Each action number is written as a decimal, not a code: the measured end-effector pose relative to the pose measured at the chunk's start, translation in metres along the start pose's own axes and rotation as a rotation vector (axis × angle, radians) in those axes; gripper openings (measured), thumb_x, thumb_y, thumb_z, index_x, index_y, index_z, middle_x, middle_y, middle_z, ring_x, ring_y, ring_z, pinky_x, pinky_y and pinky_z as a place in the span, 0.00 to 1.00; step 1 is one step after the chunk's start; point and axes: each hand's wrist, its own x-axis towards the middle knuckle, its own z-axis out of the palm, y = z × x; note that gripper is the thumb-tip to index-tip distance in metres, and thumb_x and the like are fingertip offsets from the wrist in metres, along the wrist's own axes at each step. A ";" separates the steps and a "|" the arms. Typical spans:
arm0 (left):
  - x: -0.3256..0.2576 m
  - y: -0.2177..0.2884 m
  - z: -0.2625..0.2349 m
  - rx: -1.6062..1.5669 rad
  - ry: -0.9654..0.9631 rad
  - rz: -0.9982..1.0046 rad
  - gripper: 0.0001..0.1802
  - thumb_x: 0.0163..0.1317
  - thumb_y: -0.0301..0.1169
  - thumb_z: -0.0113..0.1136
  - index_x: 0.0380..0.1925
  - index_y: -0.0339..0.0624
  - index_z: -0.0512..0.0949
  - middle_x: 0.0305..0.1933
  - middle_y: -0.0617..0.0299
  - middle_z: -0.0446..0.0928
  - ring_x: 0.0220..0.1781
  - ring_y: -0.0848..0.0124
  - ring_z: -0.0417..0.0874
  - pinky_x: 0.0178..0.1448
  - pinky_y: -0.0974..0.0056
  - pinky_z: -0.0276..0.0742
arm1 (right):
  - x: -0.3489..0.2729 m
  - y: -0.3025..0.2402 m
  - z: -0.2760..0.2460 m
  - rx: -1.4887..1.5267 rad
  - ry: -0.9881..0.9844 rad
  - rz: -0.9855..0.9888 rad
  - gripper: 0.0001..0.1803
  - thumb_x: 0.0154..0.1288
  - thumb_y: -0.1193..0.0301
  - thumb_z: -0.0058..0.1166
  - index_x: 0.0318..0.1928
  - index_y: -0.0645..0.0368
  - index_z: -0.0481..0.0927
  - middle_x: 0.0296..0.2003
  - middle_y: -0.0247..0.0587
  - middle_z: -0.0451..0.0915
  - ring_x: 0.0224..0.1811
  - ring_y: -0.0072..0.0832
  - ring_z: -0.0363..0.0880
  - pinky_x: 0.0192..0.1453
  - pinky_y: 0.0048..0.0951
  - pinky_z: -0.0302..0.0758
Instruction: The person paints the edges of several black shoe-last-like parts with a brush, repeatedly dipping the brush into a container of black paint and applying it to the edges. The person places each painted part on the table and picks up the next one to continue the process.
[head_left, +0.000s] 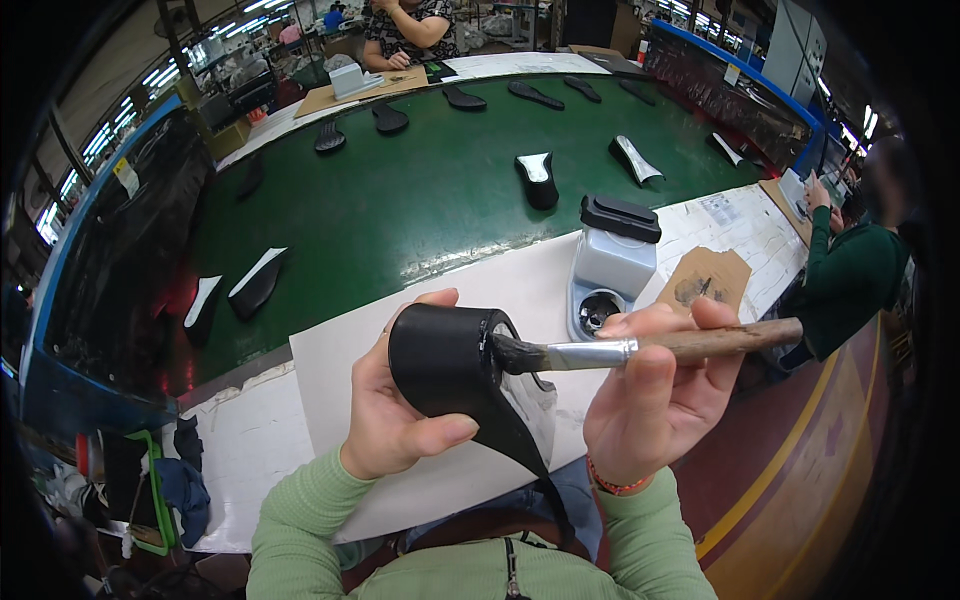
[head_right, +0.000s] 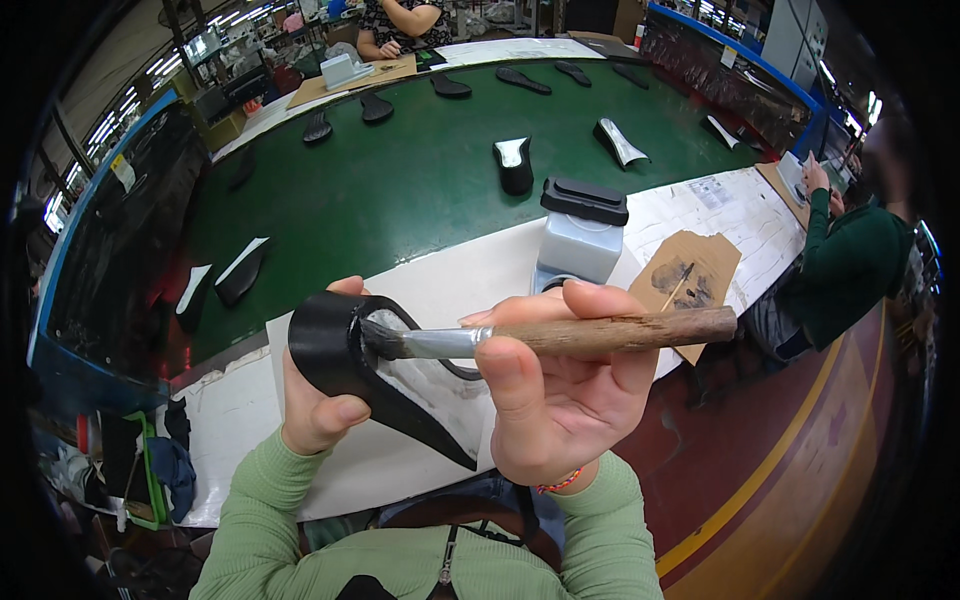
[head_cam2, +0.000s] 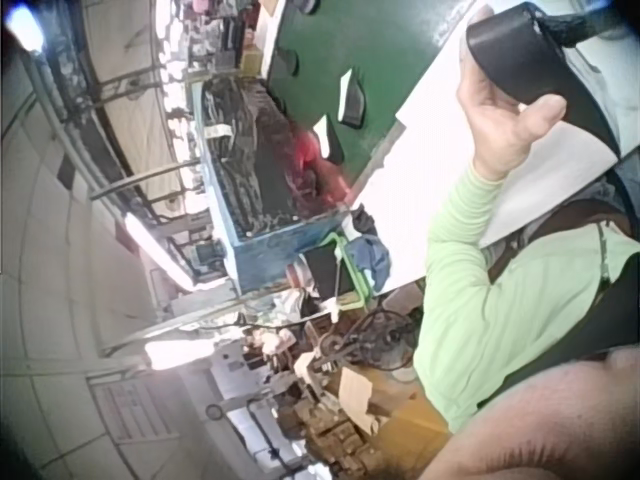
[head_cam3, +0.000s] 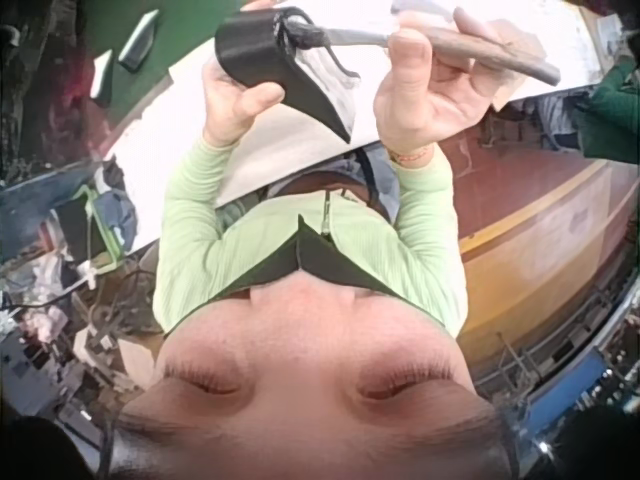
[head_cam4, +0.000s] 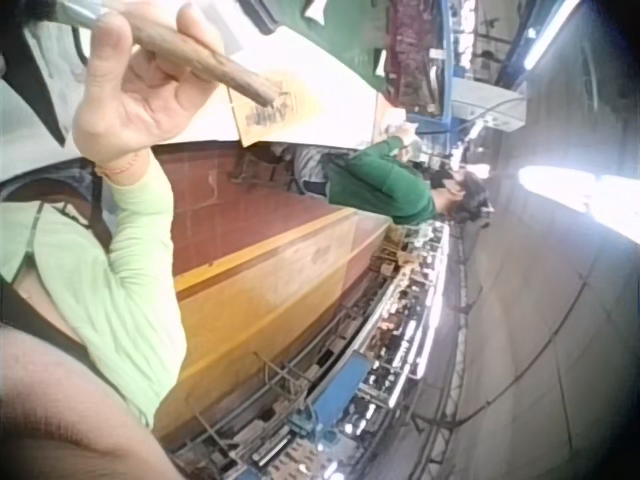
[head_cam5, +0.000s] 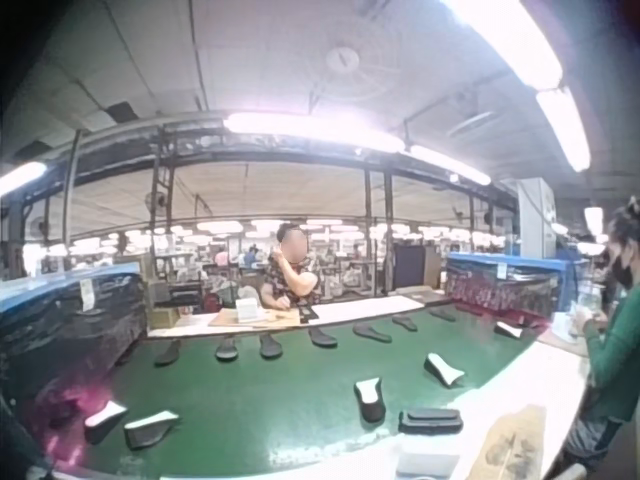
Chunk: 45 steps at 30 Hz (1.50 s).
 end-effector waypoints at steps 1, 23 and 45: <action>0.001 0.000 -0.001 0.029 -0.004 0.018 0.46 0.37 0.31 0.72 0.58 0.29 0.60 0.52 0.57 0.69 0.51 0.72 0.72 0.57 0.68 0.66 | 0.000 0.000 0.000 0.006 -0.006 -0.001 0.25 0.60 0.70 0.54 0.54 0.63 0.60 0.30 0.45 0.75 0.33 0.28 0.74 0.43 0.30 0.72; 0.002 0.008 -0.008 0.098 -0.036 0.016 0.44 0.37 0.28 0.71 0.56 0.27 0.61 0.52 0.57 0.64 0.51 0.73 0.72 0.55 0.70 0.71 | 0.010 0.008 -0.006 0.162 -0.142 -0.028 0.28 0.56 0.76 0.58 0.54 0.62 0.59 0.29 0.48 0.77 0.31 0.27 0.76 0.38 0.27 0.74; -0.002 0.016 -0.001 -0.116 0.012 -0.170 0.36 0.45 0.25 0.67 0.54 0.29 0.63 0.49 0.57 0.72 0.50 0.71 0.74 0.57 0.67 0.69 | 0.017 0.008 -0.009 0.112 -0.252 -0.049 0.31 0.52 0.79 0.61 0.54 0.68 0.59 0.28 0.50 0.77 0.29 0.28 0.77 0.36 0.27 0.75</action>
